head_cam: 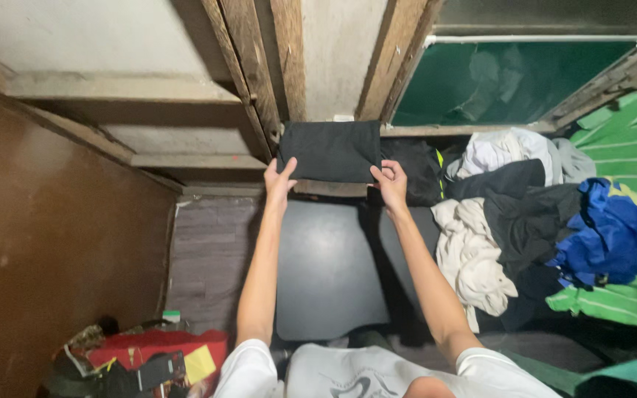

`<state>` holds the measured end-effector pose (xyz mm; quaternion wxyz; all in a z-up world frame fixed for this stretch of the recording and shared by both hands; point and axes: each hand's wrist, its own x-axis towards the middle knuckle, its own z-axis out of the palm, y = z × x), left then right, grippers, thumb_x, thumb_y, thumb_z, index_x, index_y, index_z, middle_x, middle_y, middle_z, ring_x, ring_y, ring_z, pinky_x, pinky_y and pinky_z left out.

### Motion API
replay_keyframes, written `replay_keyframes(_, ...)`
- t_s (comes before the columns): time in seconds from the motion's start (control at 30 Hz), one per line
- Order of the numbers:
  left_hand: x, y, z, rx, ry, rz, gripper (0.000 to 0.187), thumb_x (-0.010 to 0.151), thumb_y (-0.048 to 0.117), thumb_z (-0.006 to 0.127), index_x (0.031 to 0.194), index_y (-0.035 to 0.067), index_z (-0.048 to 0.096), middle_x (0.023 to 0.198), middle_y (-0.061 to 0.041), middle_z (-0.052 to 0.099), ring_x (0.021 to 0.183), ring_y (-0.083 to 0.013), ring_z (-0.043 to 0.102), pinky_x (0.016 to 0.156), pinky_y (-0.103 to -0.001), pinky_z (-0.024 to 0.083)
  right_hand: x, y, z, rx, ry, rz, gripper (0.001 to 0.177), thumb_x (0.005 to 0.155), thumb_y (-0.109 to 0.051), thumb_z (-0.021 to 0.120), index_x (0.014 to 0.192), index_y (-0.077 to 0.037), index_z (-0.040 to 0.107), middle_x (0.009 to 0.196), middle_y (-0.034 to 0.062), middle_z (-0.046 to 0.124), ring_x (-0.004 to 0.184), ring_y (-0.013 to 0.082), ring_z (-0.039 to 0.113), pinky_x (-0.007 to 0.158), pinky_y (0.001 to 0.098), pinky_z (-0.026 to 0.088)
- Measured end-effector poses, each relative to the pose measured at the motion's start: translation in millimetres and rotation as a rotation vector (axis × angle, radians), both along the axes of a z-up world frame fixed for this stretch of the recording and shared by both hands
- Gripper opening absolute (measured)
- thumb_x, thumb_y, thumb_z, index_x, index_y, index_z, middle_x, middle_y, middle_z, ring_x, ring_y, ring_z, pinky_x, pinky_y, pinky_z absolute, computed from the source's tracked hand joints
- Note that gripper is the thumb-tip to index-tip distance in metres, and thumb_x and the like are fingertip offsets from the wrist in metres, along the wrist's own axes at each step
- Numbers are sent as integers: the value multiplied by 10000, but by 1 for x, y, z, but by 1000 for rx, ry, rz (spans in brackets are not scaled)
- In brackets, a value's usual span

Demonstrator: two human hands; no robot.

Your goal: The person folds several items of clothing one by one on a dark mat. They handle a black shirt, a dark gray shirt, a white pair of pants, and a blue patterned shirt, smoothing and folding each into a compact rectangle before stacking them.

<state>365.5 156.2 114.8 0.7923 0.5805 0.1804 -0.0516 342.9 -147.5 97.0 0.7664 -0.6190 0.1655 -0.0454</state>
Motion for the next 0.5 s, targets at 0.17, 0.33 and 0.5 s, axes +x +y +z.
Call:
replay_keyframes(0.17,5,-2,-78,-86,135,-38,796,884,209,779,1525,14,348,1450,-148,528,1297,-294,584,994,-505,582,3,16,-53,-82,265,-12,364,887,-51,754,1215,-26,599,916,66,658,721,174,656,619,340,599)
replay_keyframes(0.33,4,-5,-96,251,249,28,734,784,160,749,1460,54,482,1468,-133,523,1274,-325,608,907,-541,631,-25,-3,-78,49,410,31,321,918,-65,700,1222,-29,602,963,122,730,745,190,733,662,296,616)
replay_keyframes(0.5,3,-28,-60,1338,-568,-8,665,943,285,740,1536,120,490,1593,-193,458,1487,-390,432,1249,-519,377,-70,-32,-72,77,376,32,228,955,-98,653,1161,-3,635,940,125,739,733,183,725,636,307,606)
